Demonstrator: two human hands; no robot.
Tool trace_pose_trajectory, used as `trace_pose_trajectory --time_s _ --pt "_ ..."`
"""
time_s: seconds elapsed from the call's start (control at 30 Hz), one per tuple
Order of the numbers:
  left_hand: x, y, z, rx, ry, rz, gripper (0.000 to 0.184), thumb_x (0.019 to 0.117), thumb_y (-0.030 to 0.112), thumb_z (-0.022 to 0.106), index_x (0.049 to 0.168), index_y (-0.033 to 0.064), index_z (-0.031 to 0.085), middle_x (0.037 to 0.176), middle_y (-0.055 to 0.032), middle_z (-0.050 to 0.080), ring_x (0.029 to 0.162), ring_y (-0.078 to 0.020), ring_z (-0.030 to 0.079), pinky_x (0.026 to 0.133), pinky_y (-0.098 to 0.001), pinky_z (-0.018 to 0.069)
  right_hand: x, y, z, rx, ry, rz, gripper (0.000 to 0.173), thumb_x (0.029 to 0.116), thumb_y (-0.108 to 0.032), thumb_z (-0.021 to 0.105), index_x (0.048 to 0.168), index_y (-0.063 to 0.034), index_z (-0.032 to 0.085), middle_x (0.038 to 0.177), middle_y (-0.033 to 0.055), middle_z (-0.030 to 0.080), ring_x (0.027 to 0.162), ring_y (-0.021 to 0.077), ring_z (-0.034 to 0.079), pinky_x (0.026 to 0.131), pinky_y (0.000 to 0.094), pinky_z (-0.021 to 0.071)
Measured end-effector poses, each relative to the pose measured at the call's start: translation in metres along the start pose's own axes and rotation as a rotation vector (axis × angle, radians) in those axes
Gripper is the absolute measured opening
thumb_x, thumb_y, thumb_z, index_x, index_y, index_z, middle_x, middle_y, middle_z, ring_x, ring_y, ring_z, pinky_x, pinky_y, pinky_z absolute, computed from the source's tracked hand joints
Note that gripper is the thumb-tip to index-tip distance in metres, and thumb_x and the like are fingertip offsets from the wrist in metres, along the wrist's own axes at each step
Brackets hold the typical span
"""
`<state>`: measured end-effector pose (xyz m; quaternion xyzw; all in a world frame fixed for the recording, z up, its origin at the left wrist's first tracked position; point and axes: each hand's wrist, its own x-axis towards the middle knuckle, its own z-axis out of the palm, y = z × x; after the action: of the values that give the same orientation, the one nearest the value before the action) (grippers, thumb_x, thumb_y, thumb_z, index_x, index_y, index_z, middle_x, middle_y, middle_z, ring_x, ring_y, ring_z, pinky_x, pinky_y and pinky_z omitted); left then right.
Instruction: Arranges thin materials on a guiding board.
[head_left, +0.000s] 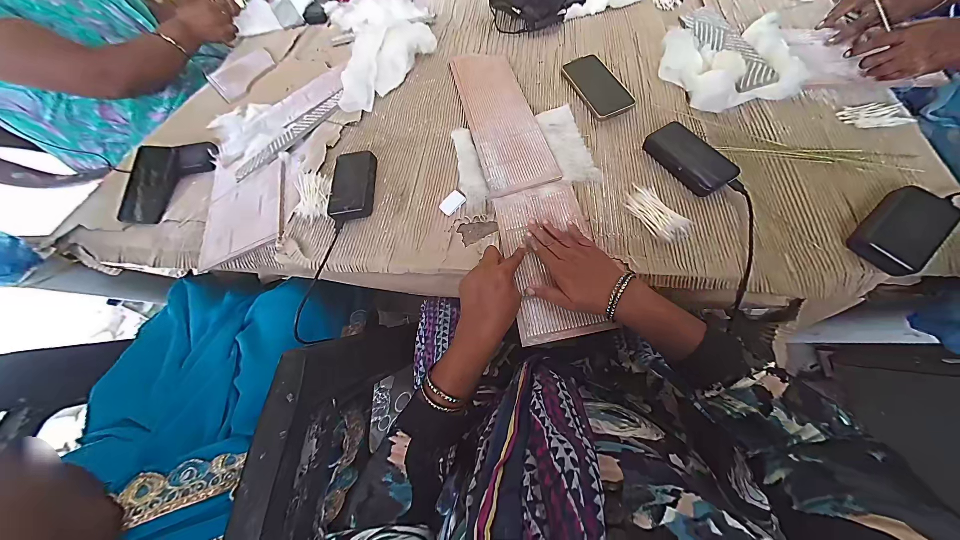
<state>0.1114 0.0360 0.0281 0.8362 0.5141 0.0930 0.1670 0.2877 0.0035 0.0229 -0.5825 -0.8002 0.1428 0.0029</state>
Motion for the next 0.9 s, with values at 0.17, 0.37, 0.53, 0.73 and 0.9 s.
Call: trace_pose_trajectory --time_s 0.17,0.37,0.53,0.73,0.9 --pt "-0.031 -0.011 0.002 -0.074 0.084 0.160 0.033 0.0967 0.000 0.055 0.119 0.0090 0.078 0.096 -0.0202 0.070 0.081 -0.0358 0.071 0.069 -0.0512 0.0578 -0.058 -0.014 -0.014 0.050 -0.205 0.007 0.092 0.1020 -0.068 0.030 0.160 0.0027 0.027 0.170 0.0193 0.019 0.159 0.0311 0.014 0.125 0.0606 0.0052" --pt "-0.044 -0.017 0.020 -0.138 0.283 0.251 0.027 0.0911 0.000 0.059 0.109 0.0048 0.080 0.086 -0.0152 0.070 0.072 -0.0294 0.071 0.062 -0.0437 0.0585 -0.055 -0.006 -0.006 0.101 0.430 -0.091 0.059 0.1062 -0.045 0.034 0.126 -0.0026 0.070 0.137 0.0142 0.067 0.135 0.0326 0.058 0.116 0.0694 0.0281" --pt "-0.047 -0.017 0.006 -0.154 0.263 0.194 0.026 0.0899 -0.002 0.063 0.109 0.0046 0.079 0.095 -0.0186 0.073 0.077 -0.0325 0.073 0.066 -0.0469 0.0608 -0.028 -0.011 0.027 -0.007 0.396 -0.051 0.093 0.0982 -0.068 0.027 0.144 0.0089 0.052 0.156 0.0242 0.047 0.144 0.0425 0.045 0.114 0.0707 0.0292" --pt "-0.061 -0.012 -0.001 -0.198 0.135 0.248 0.029 0.0919 -0.003 0.059 0.112 0.0036 0.079 0.090 -0.0193 0.069 0.077 -0.0328 0.071 0.067 -0.0461 0.0594 -0.084 -0.016 0.029 -0.052 0.302 -0.092 0.098 0.0959 -0.072 0.030 0.142 0.0118 0.053 0.152 0.0274 0.049 0.139 0.0463 0.050 0.110 0.0706 0.0345" --pt "-0.072 -0.009 0.004 -0.210 0.167 0.298 0.027 0.0888 -0.004 0.060 0.107 0.0035 0.079 0.091 -0.0186 0.070 0.077 -0.0320 0.072 0.066 -0.0466 0.0593 -0.103 -0.025 -0.003 0.082 0.255 -0.099 0.071 0.1044 -0.054 0.036 0.127 0.0052 0.068 0.134 0.0236 0.066 0.127 0.0432 0.063 0.112 0.0768 0.0253"
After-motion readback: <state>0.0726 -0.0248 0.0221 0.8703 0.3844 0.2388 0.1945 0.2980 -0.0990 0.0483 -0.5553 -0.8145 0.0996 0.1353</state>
